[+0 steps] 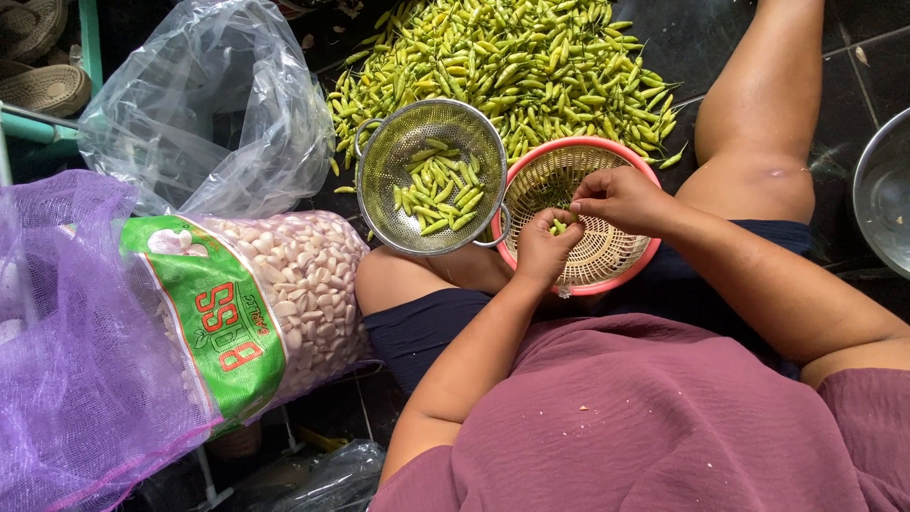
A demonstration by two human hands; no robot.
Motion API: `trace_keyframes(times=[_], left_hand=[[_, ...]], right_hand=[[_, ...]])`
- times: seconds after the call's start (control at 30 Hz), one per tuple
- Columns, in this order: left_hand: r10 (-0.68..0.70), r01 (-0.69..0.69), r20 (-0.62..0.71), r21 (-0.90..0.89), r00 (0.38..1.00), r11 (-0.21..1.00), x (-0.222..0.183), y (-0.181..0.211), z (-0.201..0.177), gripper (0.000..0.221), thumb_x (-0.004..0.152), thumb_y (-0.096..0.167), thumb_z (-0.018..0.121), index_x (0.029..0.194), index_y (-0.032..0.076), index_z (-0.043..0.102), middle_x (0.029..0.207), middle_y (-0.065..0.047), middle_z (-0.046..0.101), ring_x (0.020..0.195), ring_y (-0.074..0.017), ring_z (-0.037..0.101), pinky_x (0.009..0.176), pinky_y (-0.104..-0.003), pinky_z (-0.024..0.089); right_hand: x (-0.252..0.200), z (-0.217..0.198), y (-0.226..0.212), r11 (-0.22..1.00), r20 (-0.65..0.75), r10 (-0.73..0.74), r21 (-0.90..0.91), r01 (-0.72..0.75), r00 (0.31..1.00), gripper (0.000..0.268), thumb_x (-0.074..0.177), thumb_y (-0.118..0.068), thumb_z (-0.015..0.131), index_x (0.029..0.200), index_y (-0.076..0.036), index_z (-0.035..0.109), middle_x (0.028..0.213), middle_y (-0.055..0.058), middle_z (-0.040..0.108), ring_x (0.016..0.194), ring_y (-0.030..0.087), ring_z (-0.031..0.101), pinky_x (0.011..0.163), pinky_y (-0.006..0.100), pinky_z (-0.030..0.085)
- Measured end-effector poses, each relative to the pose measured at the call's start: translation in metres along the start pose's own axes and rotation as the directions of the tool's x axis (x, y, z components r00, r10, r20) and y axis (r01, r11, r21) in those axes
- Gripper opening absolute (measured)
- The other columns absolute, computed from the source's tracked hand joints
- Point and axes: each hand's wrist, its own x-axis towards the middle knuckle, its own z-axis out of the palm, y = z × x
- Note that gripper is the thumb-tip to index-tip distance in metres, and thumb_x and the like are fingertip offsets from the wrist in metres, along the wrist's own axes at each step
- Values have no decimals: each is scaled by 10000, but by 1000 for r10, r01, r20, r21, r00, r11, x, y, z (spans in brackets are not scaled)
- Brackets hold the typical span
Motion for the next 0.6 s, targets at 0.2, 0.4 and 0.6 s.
trace_keyframes(times=[0.2, 0.4, 0.6], left_hand=[[81, -83, 66, 34, 995, 996, -17, 27, 6, 187, 794, 24, 786, 958, 102, 742, 763, 1, 655, 700, -21, 577, 623, -146, 492], [136, -132, -7, 193, 991, 972, -16, 81, -32, 194, 856, 56, 786, 1040, 106, 747, 877, -44, 708, 760, -79, 622, 661, -207, 524], [374, -244, 12, 775, 927, 582, 7, 130, -99, 339, 898, 222, 711, 1217, 114, 680, 1171, -150, 641, 1089, -337, 608, 944, -428, 488]], right_hand=[[16, -9, 16, 717, 268, 241, 598, -357, 933, 45, 857, -77, 669, 841, -58, 707, 651, 63, 631, 594, 136, 644, 520, 230, 500], [13, -25, -21, 989, 163, 112, 76, -125, 980, 211, 906, -126, 715, 1085, -26, 767, 926, 128, 739, 904, 235, 694, 741, 339, 517], [79, -57, -2, 836, -154, -170, -546, 60, 973, 197, 922, -159, 721, 1093, -97, 798, 994, 141, 763, 901, 357, 715, 772, 476, 560]])
